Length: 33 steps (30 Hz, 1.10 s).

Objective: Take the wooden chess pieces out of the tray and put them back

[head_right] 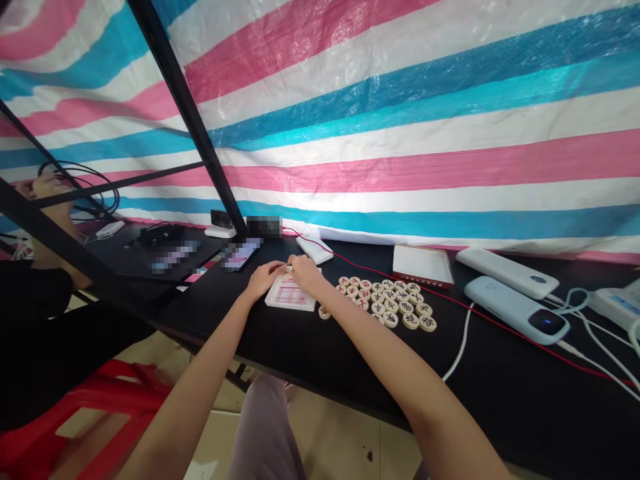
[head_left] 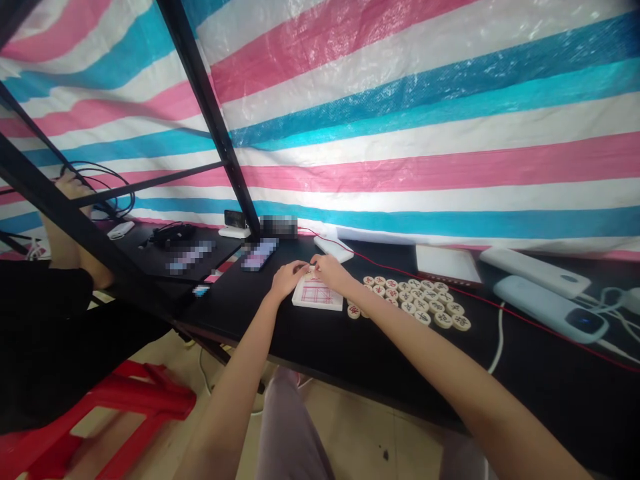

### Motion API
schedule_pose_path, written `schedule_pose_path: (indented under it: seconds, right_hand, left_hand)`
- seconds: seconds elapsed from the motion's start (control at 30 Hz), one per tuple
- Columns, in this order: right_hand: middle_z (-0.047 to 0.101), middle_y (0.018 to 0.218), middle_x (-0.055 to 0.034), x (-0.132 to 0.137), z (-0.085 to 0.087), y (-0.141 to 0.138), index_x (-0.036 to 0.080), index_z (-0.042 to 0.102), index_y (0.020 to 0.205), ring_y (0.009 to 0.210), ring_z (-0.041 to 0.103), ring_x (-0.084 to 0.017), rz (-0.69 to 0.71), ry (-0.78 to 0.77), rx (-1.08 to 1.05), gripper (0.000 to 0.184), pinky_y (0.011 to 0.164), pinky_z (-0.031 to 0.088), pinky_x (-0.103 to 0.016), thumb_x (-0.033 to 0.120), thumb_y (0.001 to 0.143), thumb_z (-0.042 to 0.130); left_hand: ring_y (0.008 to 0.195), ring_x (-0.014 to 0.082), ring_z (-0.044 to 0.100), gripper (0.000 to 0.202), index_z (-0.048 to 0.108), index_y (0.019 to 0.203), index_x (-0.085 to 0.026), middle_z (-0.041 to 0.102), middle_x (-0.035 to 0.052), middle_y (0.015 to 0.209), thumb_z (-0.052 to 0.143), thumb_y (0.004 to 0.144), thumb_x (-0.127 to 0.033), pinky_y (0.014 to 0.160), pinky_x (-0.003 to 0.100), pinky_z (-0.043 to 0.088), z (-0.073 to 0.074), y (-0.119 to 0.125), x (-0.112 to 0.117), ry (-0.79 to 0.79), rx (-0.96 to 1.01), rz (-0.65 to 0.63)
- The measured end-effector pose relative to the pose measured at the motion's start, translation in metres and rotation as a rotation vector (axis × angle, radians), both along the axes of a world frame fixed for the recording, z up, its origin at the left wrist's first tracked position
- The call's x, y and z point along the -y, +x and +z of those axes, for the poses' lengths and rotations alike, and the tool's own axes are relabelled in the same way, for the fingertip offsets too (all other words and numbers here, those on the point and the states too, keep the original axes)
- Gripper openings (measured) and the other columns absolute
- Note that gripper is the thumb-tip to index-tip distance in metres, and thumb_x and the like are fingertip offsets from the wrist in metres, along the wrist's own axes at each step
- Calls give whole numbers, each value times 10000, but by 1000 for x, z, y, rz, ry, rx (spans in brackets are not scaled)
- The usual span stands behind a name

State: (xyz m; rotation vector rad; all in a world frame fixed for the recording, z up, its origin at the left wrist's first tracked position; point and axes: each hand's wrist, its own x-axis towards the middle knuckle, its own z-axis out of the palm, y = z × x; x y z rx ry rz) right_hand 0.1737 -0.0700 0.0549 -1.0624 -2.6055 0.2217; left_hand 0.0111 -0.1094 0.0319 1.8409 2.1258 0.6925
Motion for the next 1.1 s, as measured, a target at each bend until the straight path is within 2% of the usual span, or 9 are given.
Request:
schedule_pose_path:
  seconds: [0.13,0.23,0.33,0.4,0.6,0.77,0.93,1.1]
  right_hand:
    - [677,1043,-64,-10,17,37,191,608,1097,958,597,-179,-61,26,-4,319,808,380,-272,145,870,388]
    - [700,989,-24,-20,29,80,237,664,999,934,607,-197,-84,9,51,248,785,378,-293,200,826,490]
    - [693,1036,22,-23,31,115,291,676,977,950,603,-202,-33,-81,205,227,786,373,-306,289,767,591]
    - [684,1068,19,-21,27,128,302,675,991,978,593,-212,-23,-106,267,236,825,352,-336,351,778,585]
    - [694,1038,-24,-14,11,131,278,692,969,968,591,-212,-46,-3,275,230,818,300,-358,263,846,498]
    - [696,1019,-23,-19,18,133,278,680,1002,966,582,-214,-15,21,247,232,794,282,-347,357,826,551]
    - [711,889,-34,-18,24,128,257,711,905,868,599,-208,-21,40,371,178,767,280,-347,322,818,569]
    - [700,955,-41,-16,21,125,257,692,967,945,586,-225,-14,41,333,241,769,288,-349,399,836,547]
  left_hand:
    - [813,196,598,370,654,1064,-309,663,0,816,515,792,-517,647,258,378,4,2,2,-9,-8,-9]
    - [808,193,595,377,661,1045,-297,653,1,813,561,752,-512,630,252,370,6,3,2,-31,-31,-7]
    - [793,186,591,369,658,1037,-295,642,-9,785,581,736,-493,623,246,365,7,3,0,-36,-40,-31]
    - [778,183,586,363,656,1030,-290,636,-13,777,585,731,-484,621,245,362,6,1,-2,-34,-49,-39]
    - [775,184,581,353,655,1002,-270,628,-10,752,578,730,-482,609,245,354,4,-2,-6,-38,-43,-75]
    - [739,182,572,327,660,961,-254,627,-8,742,568,731,-467,611,246,359,6,-1,-3,-37,-35,-94]
    - [737,186,573,342,657,967,-249,631,-3,747,566,727,-476,601,245,357,9,1,-1,-41,-29,-84]
    - [745,184,575,344,667,926,-251,628,-7,755,525,754,-513,615,251,358,11,2,1,-33,10,-104]
